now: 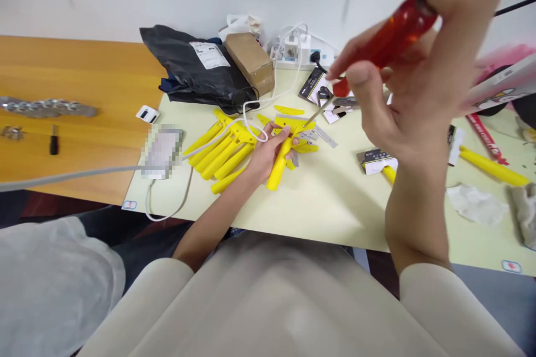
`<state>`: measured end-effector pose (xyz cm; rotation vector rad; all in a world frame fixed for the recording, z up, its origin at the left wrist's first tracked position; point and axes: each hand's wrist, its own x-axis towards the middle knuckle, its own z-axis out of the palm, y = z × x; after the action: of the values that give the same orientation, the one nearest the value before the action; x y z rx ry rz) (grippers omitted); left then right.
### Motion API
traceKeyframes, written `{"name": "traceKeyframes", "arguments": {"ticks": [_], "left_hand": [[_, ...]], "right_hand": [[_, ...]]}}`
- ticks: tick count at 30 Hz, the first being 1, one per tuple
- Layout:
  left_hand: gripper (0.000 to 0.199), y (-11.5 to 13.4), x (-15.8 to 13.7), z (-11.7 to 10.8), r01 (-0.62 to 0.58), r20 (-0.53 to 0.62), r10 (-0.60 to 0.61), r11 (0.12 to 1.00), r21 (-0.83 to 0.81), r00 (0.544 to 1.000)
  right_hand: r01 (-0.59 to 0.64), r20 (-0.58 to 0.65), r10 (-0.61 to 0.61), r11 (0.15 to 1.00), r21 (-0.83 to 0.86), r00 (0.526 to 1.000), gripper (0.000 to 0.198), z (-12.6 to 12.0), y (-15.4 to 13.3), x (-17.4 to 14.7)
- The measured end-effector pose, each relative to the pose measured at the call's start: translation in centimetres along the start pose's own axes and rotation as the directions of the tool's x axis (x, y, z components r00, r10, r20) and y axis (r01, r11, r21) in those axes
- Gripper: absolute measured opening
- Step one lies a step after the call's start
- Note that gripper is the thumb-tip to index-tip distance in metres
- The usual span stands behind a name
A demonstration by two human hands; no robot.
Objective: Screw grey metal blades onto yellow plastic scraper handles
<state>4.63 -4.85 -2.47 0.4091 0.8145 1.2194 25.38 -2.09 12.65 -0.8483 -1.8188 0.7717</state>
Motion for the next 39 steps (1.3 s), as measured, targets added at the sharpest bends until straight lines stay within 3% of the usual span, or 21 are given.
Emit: {"name": "traceKeyframes", "arguments": {"ticks": [3, 7, 13, 20, 26, 31, 34, 37, 39], "left_hand": [[0.046, 0.8, 0.0, -0.4, -0.023, -0.009, 0.023, 1.000, -0.004, 1.000], [0.041, 1.2, 0.1, -1.4, -0.044, -0.031, 0.043, 0.998, -0.037, 0.999], [0.040, 1.0, -0.1, -1.9, -0.080, -0.081, 0.076, 0.995, -0.052, 0.994], [0.043, 0.7, 0.0, -2.1, -0.073, -0.092, 0.066, 0.994, -0.083, 0.994], [0.043, 0.6, -0.1, -2.2, -0.094, -0.026, 0.092, 0.988, -0.124, 0.995], [0.042, 0.4, -0.2, -2.1, -0.080, -0.040, 0.075, 0.990, -0.116, 0.996], [0.040, 0.4, -0.3, -2.0, -0.077, -0.048, 0.073, 0.992, -0.097, 0.996], [0.041, 0.5, -0.4, -2.0, -0.080, -0.049, 0.076, 0.994, -0.072, 0.996], [0.043, 0.4, -0.4, -2.0, -0.075, -0.045, 0.072, 0.995, -0.071, 0.996]], "right_hand": [[0.161, 0.099, -0.149, 0.979, -0.123, 0.984, 0.040, 1.2, -1.2, 1.8], [0.146, 0.094, -0.139, 0.986, -0.075, 0.986, 0.025, 2.2, -0.8, 3.1], [0.014, -0.020, -0.018, 0.986, -0.167, 1.000, 0.053, 2.9, 1.2, 3.0], [0.051, 0.063, -0.048, 0.997, -0.049, 0.997, 0.047, 2.7, 1.0, 2.8], [0.129, -0.049, -0.135, 0.986, -0.110, 0.990, 0.062, 2.8, 3.5, 3.2], [0.289, 0.030, -0.290, 0.957, 0.025, 0.957, 0.057, 3.3, 4.5, 3.7], [0.350, -0.051, -0.348, 0.936, 0.034, 0.936, 0.066, 3.4, 5.7, 4.0], [0.298, -0.090, -0.298, 0.954, -0.011, 0.950, 0.075, 3.2, 5.9, 4.0], [0.211, -0.025, -0.210, 0.977, 0.039, 0.977, 0.072, 2.9, 5.0, 3.8]]}}
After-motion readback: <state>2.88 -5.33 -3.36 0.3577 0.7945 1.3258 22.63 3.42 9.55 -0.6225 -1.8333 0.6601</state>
